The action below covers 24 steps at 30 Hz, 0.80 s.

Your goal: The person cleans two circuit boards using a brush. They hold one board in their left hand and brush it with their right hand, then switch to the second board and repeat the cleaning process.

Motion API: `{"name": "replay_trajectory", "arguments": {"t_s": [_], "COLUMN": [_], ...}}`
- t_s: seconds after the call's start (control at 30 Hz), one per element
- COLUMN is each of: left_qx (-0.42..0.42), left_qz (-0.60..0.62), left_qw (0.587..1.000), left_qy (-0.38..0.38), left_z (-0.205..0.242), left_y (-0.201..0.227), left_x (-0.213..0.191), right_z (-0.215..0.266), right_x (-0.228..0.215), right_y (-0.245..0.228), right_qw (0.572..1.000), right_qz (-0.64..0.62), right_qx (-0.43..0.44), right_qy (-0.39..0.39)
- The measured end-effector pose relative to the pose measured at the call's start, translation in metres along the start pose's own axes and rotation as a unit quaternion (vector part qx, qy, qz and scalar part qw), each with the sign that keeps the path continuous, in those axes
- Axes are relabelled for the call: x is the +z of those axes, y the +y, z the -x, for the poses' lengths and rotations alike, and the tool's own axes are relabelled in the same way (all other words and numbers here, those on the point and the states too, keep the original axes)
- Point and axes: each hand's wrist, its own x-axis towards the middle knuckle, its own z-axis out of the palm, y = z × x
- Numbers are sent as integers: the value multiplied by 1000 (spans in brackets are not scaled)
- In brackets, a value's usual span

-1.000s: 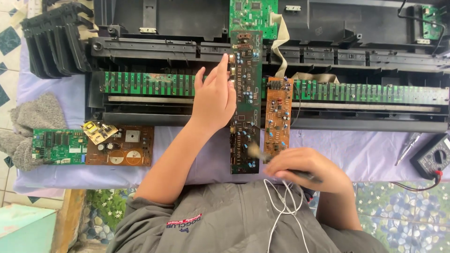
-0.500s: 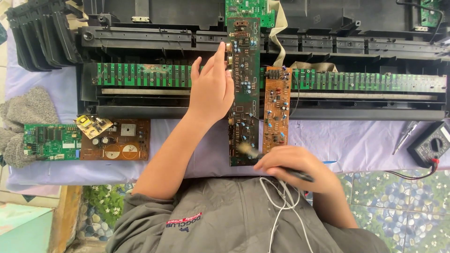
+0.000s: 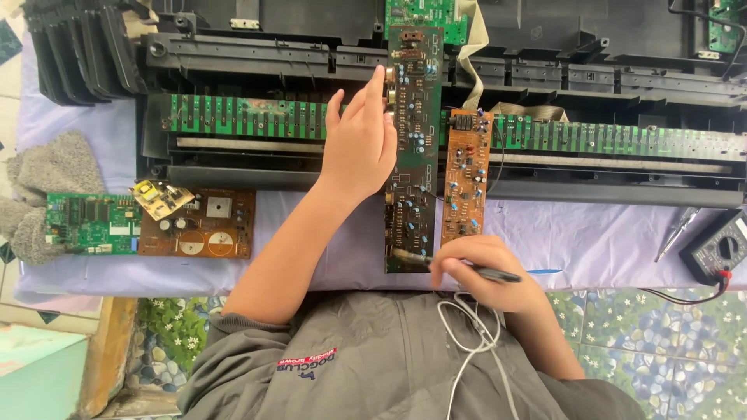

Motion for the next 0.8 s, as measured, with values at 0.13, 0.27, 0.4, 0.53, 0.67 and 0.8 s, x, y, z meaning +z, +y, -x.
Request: {"name": "replay_trajectory", "arguments": {"t_s": [0.13,0.27,0.4,0.53,0.67,0.8], "left_qx": [-4,11,33,95,260,281], "left_qz": [13,-6,-134,-208,-186,-118], "left_qw": [1000,1000,985,958,944,952], "left_qy": [-13,19,107,171,79,-7], "left_z": [-1,2,1,-3,-10,-15], "left_y": [1,5,15,24,33,33], "left_x": [-2,-3,-9,-13,-23,-25], "right_z": [-1,31,44,9,-26,-36], "right_x": [-7,-29,-64,-93,-118,-117], "right_y": [1,38,56,36,49,81], "right_qw": [986,994,945,956,975,954], "right_qz": [-101,-79,-126,-62,-85,-179], "right_qx": [11,-70,-160,-51,-54,-66], "right_qy": [-132,31,256,281,199,231]}}
